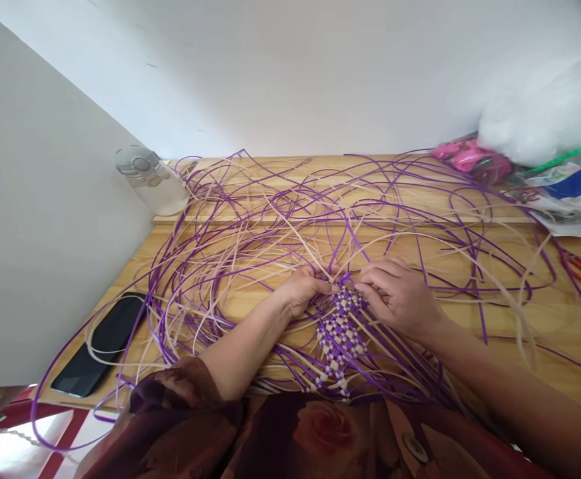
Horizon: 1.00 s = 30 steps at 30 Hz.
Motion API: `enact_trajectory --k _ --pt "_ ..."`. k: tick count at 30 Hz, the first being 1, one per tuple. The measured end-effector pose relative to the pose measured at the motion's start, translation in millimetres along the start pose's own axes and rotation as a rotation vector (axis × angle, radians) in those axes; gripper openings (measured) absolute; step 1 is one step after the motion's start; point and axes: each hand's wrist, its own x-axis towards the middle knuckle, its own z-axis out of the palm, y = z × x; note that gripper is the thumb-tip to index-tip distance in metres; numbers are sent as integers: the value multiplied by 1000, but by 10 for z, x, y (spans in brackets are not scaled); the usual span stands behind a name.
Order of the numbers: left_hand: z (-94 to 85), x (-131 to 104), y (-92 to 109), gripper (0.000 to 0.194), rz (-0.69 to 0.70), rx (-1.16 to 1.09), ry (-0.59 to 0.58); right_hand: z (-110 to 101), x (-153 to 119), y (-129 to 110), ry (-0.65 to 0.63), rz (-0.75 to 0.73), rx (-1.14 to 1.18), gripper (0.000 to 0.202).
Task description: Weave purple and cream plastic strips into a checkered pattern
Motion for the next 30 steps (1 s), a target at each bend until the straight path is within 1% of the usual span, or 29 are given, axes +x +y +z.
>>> enact_trajectory --k 3,6,8,10,14,16,18,19,21,24,25,27,30 --pt "-12 -7 8 44 -22 9 -20 45 -55 -110 -90 58 -56 22" --pt "-16 -32 17 38 -27 50 -55 79 -74 -211 -147 125 -124 21" --pt "-3 -49 7 39 -6 95 -66 78 -68 -261 -186 210 -88 21" --pt "21 -58 -23 39 25 162 -54 76 -64 -293 -236 309 33 22" --pt "65 -48 -89 33 86 329 65 132 -77 -308 -325 507 396 26" --pt "62 -38 -82 29 178 387 145 192 -57 -297 -301 559 518 25" --pt "35 -29 -41 24 275 461 226 267 -5 -283 -254 564 558 23" --pt "15 -25 -15 22 301 515 271 310 28 -277 -241 570 560 21" --pt "-28 -14 32 19 301 633 340 400 88 -272 -248 637 597 18" --pt "-82 12 57 16 255 714 343 508 110 -281 -268 787 739 17" --pt "-93 21 52 16 243 711 331 530 96 -288 -261 795 769 19" --pt "-102 33 35 16 226 695 309 553 46 -302 -222 717 729 25" --pt "-93 24 28 17 216 713 295 559 -32 -326 -142 526 491 29"
